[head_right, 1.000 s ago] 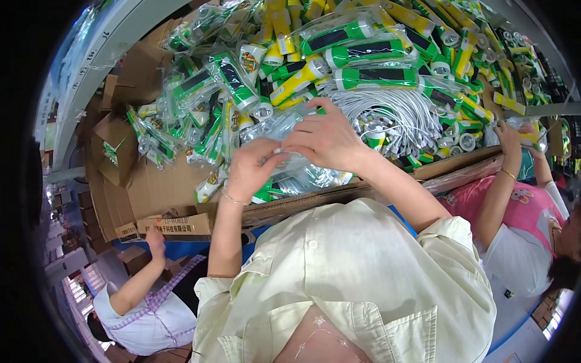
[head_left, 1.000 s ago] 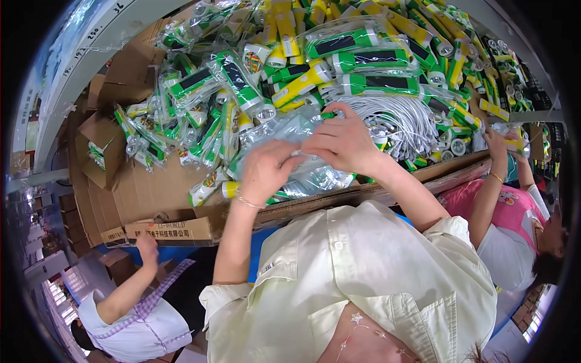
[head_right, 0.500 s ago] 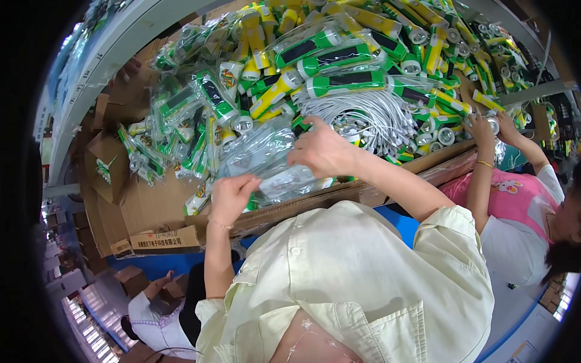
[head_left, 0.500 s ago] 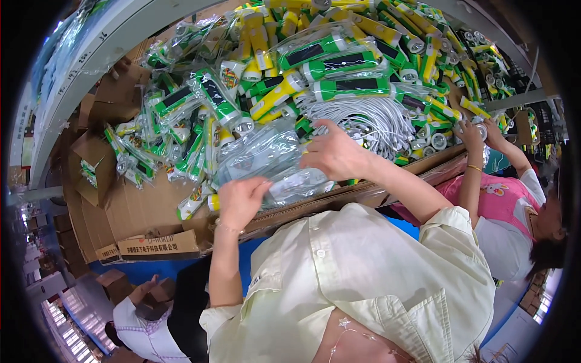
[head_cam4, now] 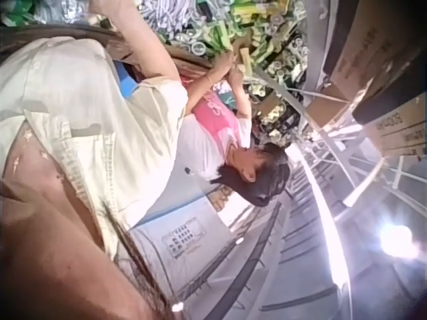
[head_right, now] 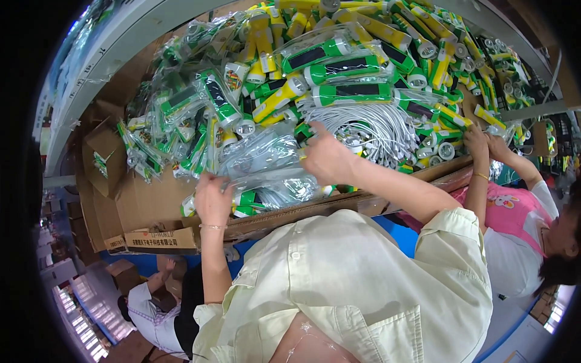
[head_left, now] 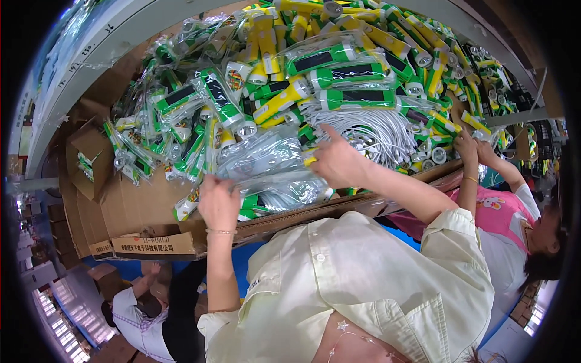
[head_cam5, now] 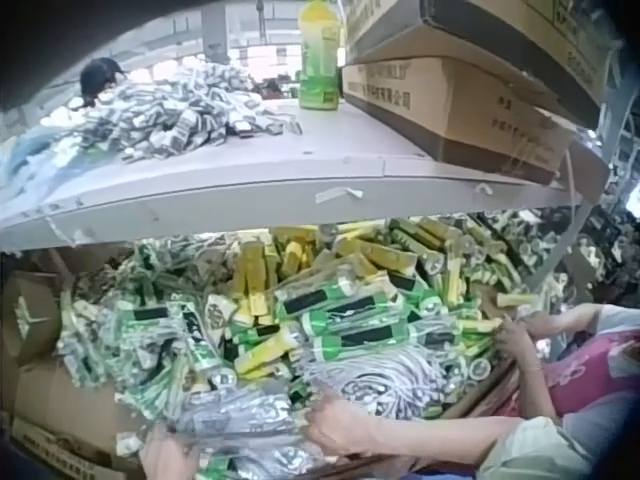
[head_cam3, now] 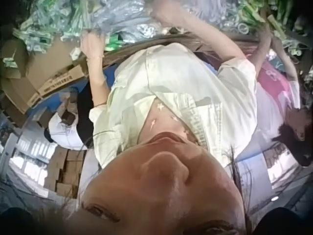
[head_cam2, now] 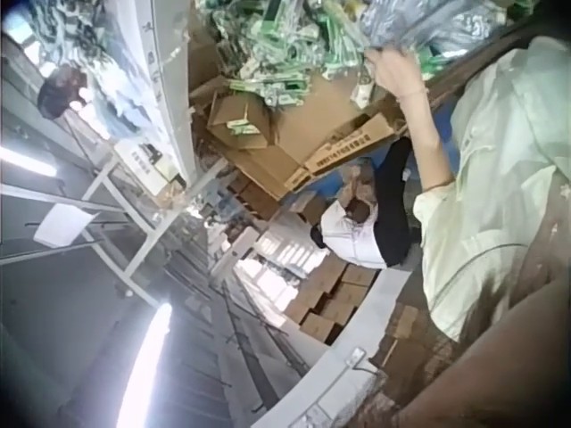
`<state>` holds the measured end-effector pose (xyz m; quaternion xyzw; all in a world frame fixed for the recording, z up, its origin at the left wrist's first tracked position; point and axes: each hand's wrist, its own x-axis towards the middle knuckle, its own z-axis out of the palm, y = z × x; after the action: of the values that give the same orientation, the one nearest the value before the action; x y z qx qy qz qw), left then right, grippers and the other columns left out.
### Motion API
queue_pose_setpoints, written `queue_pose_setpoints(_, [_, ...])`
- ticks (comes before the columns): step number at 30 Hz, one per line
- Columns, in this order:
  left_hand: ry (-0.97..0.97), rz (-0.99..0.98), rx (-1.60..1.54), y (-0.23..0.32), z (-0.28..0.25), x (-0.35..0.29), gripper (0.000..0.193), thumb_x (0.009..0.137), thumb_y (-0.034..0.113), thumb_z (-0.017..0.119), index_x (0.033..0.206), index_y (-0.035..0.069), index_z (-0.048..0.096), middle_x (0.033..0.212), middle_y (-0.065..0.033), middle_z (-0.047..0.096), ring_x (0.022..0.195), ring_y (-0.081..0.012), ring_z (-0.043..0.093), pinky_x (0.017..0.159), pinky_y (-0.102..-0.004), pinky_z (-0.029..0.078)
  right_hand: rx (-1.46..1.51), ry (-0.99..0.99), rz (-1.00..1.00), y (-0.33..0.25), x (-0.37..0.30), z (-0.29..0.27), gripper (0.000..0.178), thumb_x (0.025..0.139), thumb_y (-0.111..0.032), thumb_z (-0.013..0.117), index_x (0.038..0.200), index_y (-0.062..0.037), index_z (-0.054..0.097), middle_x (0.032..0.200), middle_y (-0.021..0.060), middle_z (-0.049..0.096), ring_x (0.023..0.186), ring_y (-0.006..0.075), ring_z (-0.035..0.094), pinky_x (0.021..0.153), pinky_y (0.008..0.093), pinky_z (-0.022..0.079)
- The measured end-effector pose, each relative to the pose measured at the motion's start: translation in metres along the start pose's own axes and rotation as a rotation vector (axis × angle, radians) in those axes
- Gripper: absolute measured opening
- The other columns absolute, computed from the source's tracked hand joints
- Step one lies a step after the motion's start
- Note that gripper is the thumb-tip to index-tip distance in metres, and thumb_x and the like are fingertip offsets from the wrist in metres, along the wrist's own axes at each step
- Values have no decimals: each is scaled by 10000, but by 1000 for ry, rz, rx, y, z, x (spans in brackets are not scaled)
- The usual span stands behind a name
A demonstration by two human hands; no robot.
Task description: Packaging small green and yellow flashlights into clear plastic bags at a factory workbench.
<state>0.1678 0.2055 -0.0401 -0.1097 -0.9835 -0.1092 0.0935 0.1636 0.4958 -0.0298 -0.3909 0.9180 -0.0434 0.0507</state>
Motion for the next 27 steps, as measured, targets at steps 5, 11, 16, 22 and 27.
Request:
queue_pose_setpoints(5, [-158, -351, -14, -25, 3, -10, 248, 728, 224, 731, 679, 18, 602, 658, -171, 628, 662, -342, 632, 605, -413, 488, 746, -110, 217, 49, 56, 2, 207, 710, -315, 717, 802, -135, 677, 793, 18, 615, 796, 208, 618, 812, 384, 475])
queue_pose_setpoints(11, [-110, -439, -296, -38, 18, -9, 241, 758, 199, 716, 726, -32, 655, 592, -150, 628, 533, -217, 651, 533, -300, 488, -290, 359, 214, 95, 128, 62, 208, 719, -271, 682, 835, -100, 657, 917, 43, 572, 840, 210, 581, 627, 335, 486])
queue_pose_setpoints(16, [-257, -479, -549, -34, 16, -3, 236, 780, 206, 664, 771, -29, 681, 591, -137, 630, 539, -240, 635, 541, -307, 482, -285, 124, 133, 102, 124, 48, 257, 686, -248, 716, 823, -68, 594, 782, 44, 561, 813, 217, 595, 578, 320, 483])
queue_pose_setpoints(22, [-323, -500, -529, -10, 12, 5, 271, 790, 247, 642, 713, -12, 654, 574, -187, 576, 577, -369, 588, 540, -390, 446, 551, 370, 276, 42, 81, -41, 337, 745, -317, 703, 972, -77, 636, 920, 66, 647, 773, 243, 637, 617, 342, 508])
queue_pose_setpoints(27, [-172, -310, -565, 11, 17, 16, 295, 829, 215, 649, 688, -44, 640, 462, -77, 524, 400, -112, 522, 403, -270, 361, 639, 514, -191, -1, 53, -4, 374, 761, -222, 672, 1110, -127, 578, 1034, 59, 642, 758, 268, 650, 609, 331, 524])
